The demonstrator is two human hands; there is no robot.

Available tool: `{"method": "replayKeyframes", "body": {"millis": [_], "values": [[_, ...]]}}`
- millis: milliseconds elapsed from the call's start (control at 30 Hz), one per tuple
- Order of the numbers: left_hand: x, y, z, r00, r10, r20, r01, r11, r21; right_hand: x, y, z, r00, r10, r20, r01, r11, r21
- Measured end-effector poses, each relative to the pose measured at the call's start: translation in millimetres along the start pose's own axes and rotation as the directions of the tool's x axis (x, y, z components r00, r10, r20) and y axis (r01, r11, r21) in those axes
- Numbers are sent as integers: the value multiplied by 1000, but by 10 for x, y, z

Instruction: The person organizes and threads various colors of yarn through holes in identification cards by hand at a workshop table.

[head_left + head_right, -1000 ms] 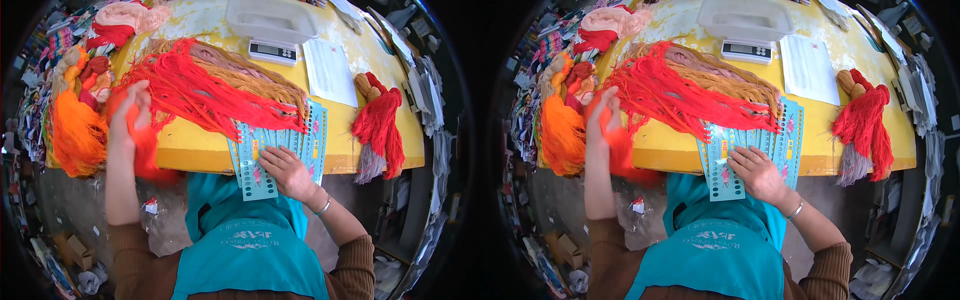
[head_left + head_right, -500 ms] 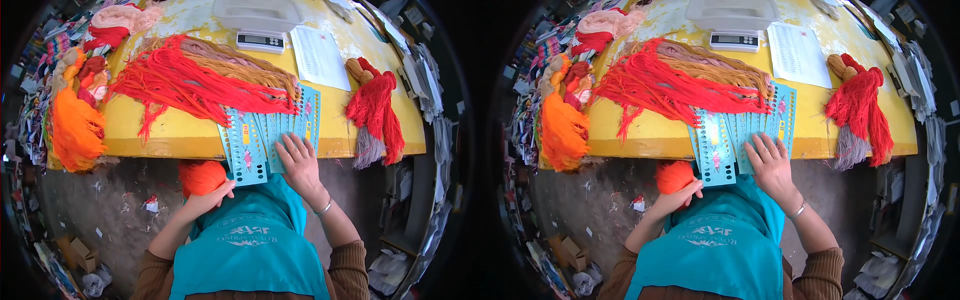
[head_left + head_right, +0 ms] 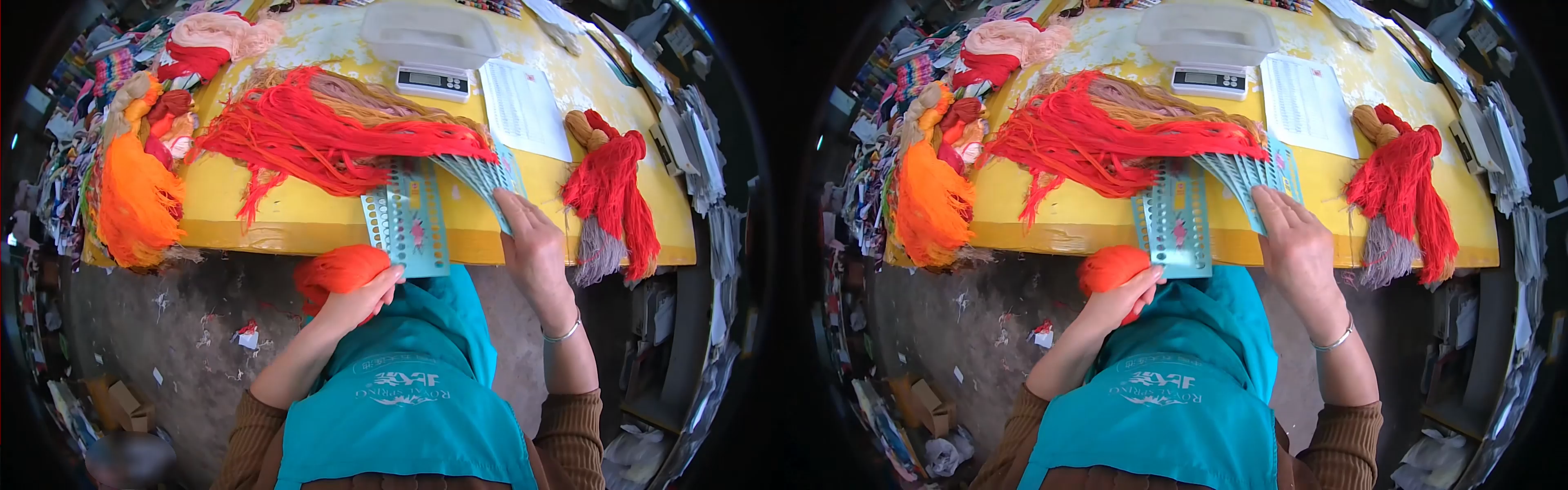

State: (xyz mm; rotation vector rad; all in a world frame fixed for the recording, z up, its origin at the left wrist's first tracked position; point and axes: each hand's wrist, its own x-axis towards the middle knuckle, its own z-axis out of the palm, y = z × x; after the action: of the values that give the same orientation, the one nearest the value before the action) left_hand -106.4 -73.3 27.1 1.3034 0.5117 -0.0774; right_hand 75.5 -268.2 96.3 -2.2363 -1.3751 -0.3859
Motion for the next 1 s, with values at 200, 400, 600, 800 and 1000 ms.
{"method": "replayKeyframes", "body": {"millis": [200, 400, 600, 800, 1000], "values": [[265, -102, 78, 985, -137, -104, 156, 966, 207, -220, -115, 388, 989, -117, 90, 129, 980, -152], [103, 28, 0, 997, -67, -23, 69, 993, 95, -417, -179, 650, 988, -89, 126, 114, 971, -208], [162, -33, -191, 682, 671, 291, -660, 394, 639, -316, -223, 543, 988, -40, 147, 56, 992, -111], [248, -266, -85, 771, 486, 411, -451, -39, 892, -192, -218, 534, 996, 70, 49, -61, 986, -158], [274, -342, -116, 757, 533, 378, -460, 23, 888, -194, -168, 683, 991, -9, 133, 46, 959, -279]]}}
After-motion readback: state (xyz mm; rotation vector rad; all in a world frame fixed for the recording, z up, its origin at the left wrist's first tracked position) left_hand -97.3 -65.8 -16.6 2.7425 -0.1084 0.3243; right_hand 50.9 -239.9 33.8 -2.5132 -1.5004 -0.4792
